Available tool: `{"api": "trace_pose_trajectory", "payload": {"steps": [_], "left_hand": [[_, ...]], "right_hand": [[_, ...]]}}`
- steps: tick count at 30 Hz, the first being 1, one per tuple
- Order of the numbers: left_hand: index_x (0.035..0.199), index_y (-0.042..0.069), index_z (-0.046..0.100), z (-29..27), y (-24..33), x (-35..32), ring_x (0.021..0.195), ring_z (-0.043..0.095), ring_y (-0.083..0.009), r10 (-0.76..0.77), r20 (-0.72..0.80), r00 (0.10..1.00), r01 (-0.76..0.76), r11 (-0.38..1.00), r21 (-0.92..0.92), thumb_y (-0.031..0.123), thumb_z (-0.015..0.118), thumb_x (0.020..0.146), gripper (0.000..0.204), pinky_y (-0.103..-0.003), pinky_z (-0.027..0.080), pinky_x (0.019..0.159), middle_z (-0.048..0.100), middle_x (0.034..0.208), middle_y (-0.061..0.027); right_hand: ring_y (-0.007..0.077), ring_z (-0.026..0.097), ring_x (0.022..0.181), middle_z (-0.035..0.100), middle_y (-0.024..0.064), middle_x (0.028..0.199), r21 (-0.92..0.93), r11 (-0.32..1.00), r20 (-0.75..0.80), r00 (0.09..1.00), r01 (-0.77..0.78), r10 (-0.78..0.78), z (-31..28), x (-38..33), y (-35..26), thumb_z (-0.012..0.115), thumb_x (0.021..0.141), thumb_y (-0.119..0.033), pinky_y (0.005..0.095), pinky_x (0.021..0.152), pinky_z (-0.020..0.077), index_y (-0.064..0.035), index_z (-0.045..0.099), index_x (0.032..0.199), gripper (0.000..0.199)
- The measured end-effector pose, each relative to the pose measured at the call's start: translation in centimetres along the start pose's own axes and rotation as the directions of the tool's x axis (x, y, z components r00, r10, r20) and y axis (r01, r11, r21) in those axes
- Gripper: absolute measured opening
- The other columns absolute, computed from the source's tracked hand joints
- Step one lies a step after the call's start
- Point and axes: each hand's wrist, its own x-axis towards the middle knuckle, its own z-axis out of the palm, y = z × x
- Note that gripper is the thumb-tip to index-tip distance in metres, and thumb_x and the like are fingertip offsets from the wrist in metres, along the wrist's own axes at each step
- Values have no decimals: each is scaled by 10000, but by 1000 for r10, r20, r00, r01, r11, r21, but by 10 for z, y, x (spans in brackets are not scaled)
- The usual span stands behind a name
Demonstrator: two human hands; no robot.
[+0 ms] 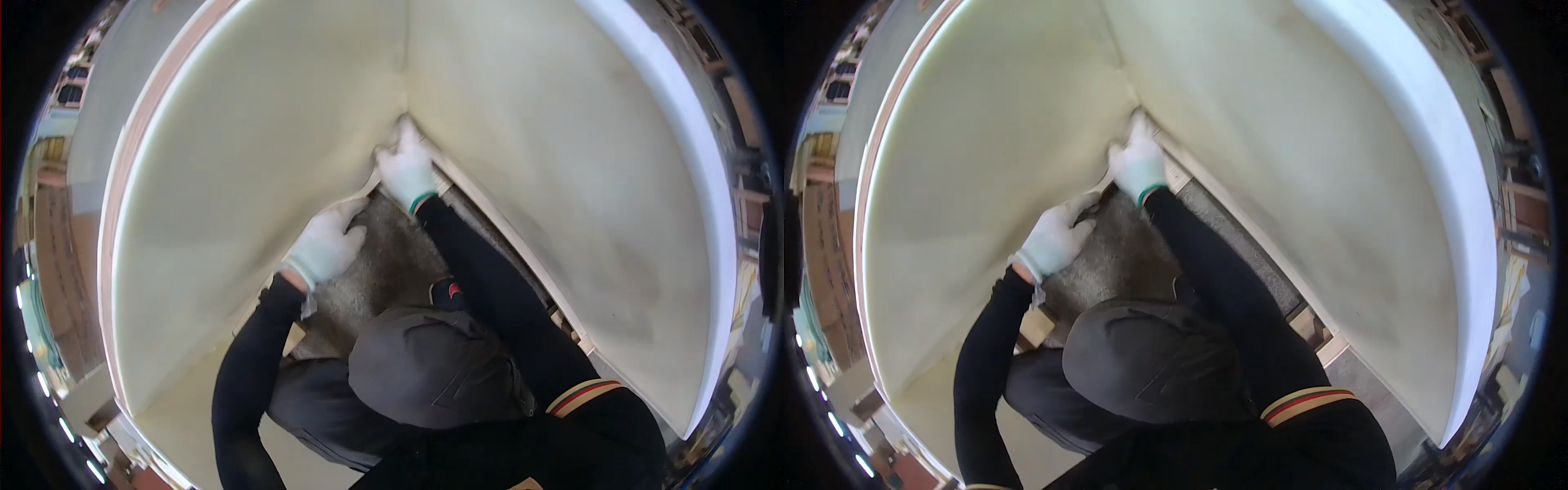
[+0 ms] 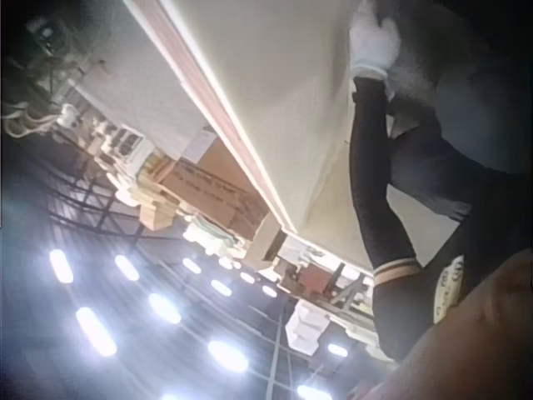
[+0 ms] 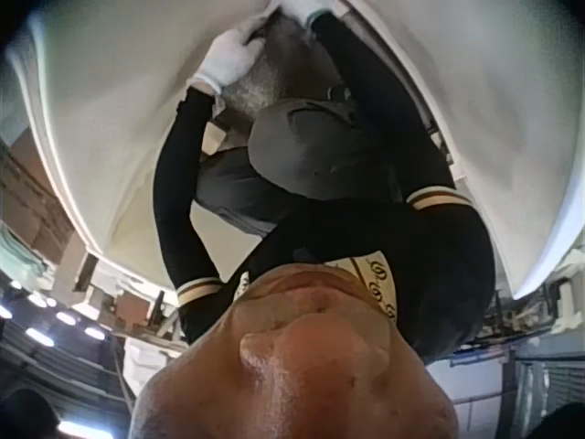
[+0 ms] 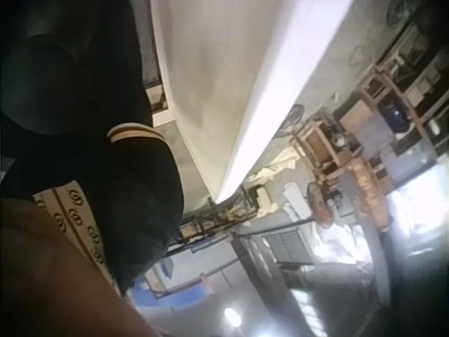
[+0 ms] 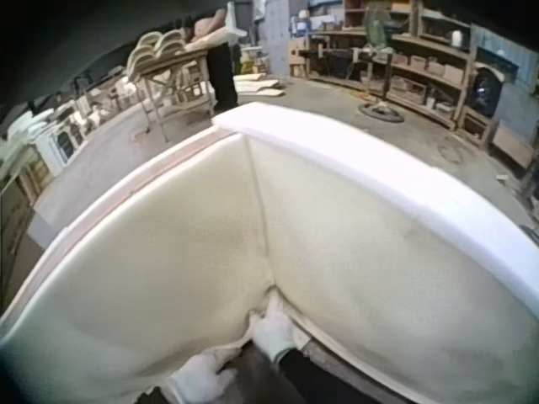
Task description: Applying foam lining to the interior of a wooden furniture frame using glue and a pneumatic spray gun.
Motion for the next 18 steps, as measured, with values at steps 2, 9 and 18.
{"api": "trace_pose_trajectory", "payload": {"steps": [2, 9, 18], "left_hand": [[1406, -20, 549, 6, 8, 3, 1261, 598, -393, -9, 50, 999, 8, 1000, 17, 97, 572, 903, 516, -415, 447, 1099, 612, 1363, -267], [1426, -20, 519, 6, -10, 0, 1283, 570, -412, -54, -37, 998, 56, 997, 46, 112, 576, 879, 566, -420, 429, 1115, 577, 1394, -281], [1449, 24, 487, 7, -14, 5, 1239, 575, -454, -223, -23, 975, 223, 975, 5, 103, 564, 855, 604, -460, 450, 1080, 604, 1310, -314]], "right_hand": [[429, 598, 1222, 599, 308, 1342, -148, 979, -54, 987, 144, -153, -14, 8, 11, 687, 856, -185, 454, 1045, 476, 66, 440, 1444, 685], [326, 668, 1069, 724, 133, 1087, -278, 720, 325, 767, 636, -553, -45, -31, -20, 634, 855, -14, 406, 930, 546, -85, 729, 1110, 281], [304, 667, 1034, 734, 73, 1030, -308, 501, 644, 565, 809, -515, -28, 3, -17, 569, 863, -117, 445, 896, 546, -162, 758, 971, 222]]}}
